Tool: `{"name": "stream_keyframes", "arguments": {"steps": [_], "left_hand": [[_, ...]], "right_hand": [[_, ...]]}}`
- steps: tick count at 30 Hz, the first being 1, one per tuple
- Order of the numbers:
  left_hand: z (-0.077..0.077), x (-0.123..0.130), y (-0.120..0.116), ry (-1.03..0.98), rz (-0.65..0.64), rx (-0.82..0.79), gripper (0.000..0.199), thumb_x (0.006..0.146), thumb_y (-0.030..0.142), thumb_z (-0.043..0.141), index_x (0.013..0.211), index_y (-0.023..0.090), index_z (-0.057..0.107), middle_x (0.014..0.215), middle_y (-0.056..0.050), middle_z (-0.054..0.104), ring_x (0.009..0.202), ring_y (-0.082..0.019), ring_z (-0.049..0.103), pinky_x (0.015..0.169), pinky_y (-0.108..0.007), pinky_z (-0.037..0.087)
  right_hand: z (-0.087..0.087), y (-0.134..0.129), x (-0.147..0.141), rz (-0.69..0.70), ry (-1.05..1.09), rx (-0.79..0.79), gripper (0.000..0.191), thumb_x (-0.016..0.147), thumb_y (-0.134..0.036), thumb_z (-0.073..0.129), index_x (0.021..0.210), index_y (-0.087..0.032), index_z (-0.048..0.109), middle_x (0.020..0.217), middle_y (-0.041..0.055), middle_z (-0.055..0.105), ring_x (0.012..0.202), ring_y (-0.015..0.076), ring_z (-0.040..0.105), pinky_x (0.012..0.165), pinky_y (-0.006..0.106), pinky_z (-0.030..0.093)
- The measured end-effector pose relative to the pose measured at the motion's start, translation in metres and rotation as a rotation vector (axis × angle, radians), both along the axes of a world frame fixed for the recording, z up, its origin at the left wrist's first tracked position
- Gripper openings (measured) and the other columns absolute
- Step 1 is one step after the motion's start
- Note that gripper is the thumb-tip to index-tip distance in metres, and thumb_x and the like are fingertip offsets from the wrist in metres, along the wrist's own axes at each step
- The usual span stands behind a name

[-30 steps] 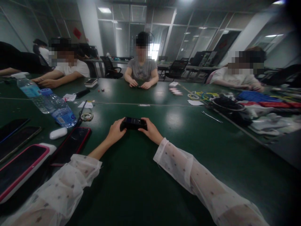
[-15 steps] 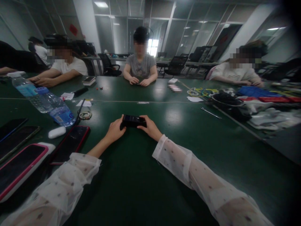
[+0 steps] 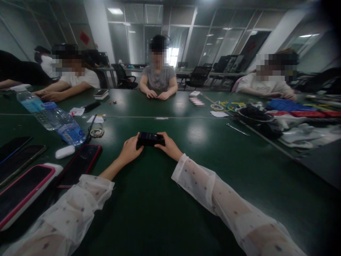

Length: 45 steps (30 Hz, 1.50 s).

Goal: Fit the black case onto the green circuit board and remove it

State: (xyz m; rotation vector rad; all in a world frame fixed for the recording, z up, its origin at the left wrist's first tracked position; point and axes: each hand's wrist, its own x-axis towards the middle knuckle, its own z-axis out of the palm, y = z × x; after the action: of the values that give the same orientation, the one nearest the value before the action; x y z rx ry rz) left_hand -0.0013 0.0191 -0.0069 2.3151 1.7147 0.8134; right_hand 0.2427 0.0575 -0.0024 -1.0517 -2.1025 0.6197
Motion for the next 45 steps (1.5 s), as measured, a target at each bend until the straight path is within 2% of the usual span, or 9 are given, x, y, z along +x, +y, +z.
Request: {"name": "stream_keyframes", "arguments": {"steps": [6,11,16,21,27,31,38,42,45], "left_hand": [[-0.002,-0.001,0.003,-0.004,0.002,-0.007,0.059,0.09,0.029,0.054,0.145,0.012,0.04,0.139,-0.017,0.056,0.13,-0.031,0.051,0.108,-0.053,0.037],[-0.002,-0.001,0.003,-0.013,0.011,-0.013,0.059,0.091,0.03,0.054,0.145,0.013,0.04,0.139,-0.017,0.056,0.13,-0.031,0.051,0.108,-0.053,0.038],[-0.006,-0.002,0.005,-0.029,0.017,-0.009,0.061,0.091,0.03,0.054,0.147,0.016,0.038,0.139,-0.016,0.056,0.13,-0.031,0.051,0.108,-0.053,0.037],[-0.005,-0.003,0.005,-0.029,0.009,-0.019,0.061,0.09,0.029,0.054,0.147,0.013,0.037,0.138,-0.018,0.056,0.13,-0.031,0.051,0.108,-0.053,0.037],[-0.005,-0.003,0.005,-0.047,-0.005,-0.008,0.061,0.09,0.027,0.053,0.147,0.015,0.037,0.139,-0.016,0.056,0.131,-0.03,0.05,0.109,-0.054,0.036],[-0.006,-0.004,0.005,-0.043,-0.002,-0.003,0.063,0.09,0.025,0.052,0.148,0.012,0.034,0.142,-0.018,0.052,0.134,-0.031,0.048,0.11,-0.053,0.036],[-0.007,-0.002,0.005,-0.086,-0.022,0.039,0.074,0.087,0.022,0.054,0.154,0.016,0.023,0.147,-0.017,0.047,0.138,-0.031,0.042,0.112,-0.052,0.035],[-0.009,-0.002,0.005,-0.113,-0.025,0.026,0.08,0.088,0.024,0.054,0.156,0.016,0.013,0.147,-0.018,0.048,0.139,-0.031,0.041,0.112,-0.055,0.033],[-0.011,-0.003,0.005,-0.118,-0.034,0.017,0.079,0.089,0.026,0.053,0.156,0.016,0.012,0.147,-0.018,0.048,0.14,-0.031,0.041,0.112,-0.056,0.033]], "right_hand": [[0.001,-0.001,-0.001,-0.005,-0.002,0.028,0.055,0.081,-0.024,0.074,0.129,-0.023,0.045,0.123,0.0116,0.062,0.115,0.0269,0.062,0.099,0.048,0.049],[-0.002,0.001,0.0,-0.017,-0.022,0.071,0.057,0.081,-0.025,0.074,0.13,-0.021,0.045,0.123,0.0124,0.06,0.116,0.0273,0.059,0.1,0.049,0.048],[-0.003,0.001,0.001,-0.018,-0.016,0.041,0.058,0.081,-0.025,0.073,0.132,-0.023,0.045,0.122,0.0116,0.059,0.115,0.0271,0.058,0.098,0.049,0.049],[-0.001,0.0,0.001,-0.01,-0.021,0.039,0.058,0.082,-0.023,0.072,0.133,-0.023,0.044,0.124,0.0117,0.059,0.117,0.027,0.058,0.099,0.05,0.049],[-0.002,0.001,0.001,-0.012,-0.01,0.036,0.058,0.081,-0.022,0.073,0.132,-0.024,0.045,0.124,0.011,0.06,0.116,0.0269,0.059,0.099,0.05,0.048],[-0.002,0.001,0.001,-0.025,-0.015,0.028,0.058,0.081,-0.024,0.073,0.132,-0.023,0.044,0.125,0.0121,0.06,0.117,0.027,0.059,0.099,0.049,0.048],[-0.002,0.002,0.001,-0.03,0.034,0.035,0.054,0.08,-0.022,0.073,0.127,-0.023,0.045,0.12,0.01,0.062,0.113,0.0255,0.062,0.1,0.047,0.048],[-0.003,0.003,0.001,-0.038,0.092,0.037,0.051,0.083,-0.025,0.071,0.126,-0.022,0.044,0.12,0.0104,0.062,0.113,0.0257,0.062,0.099,0.046,0.049],[-0.004,0.003,0.001,-0.063,0.162,0.08,0.05,0.085,-0.029,0.069,0.126,-0.022,0.042,0.121,0.0114,0.06,0.112,0.0257,0.062,0.1,0.045,0.049]]}}
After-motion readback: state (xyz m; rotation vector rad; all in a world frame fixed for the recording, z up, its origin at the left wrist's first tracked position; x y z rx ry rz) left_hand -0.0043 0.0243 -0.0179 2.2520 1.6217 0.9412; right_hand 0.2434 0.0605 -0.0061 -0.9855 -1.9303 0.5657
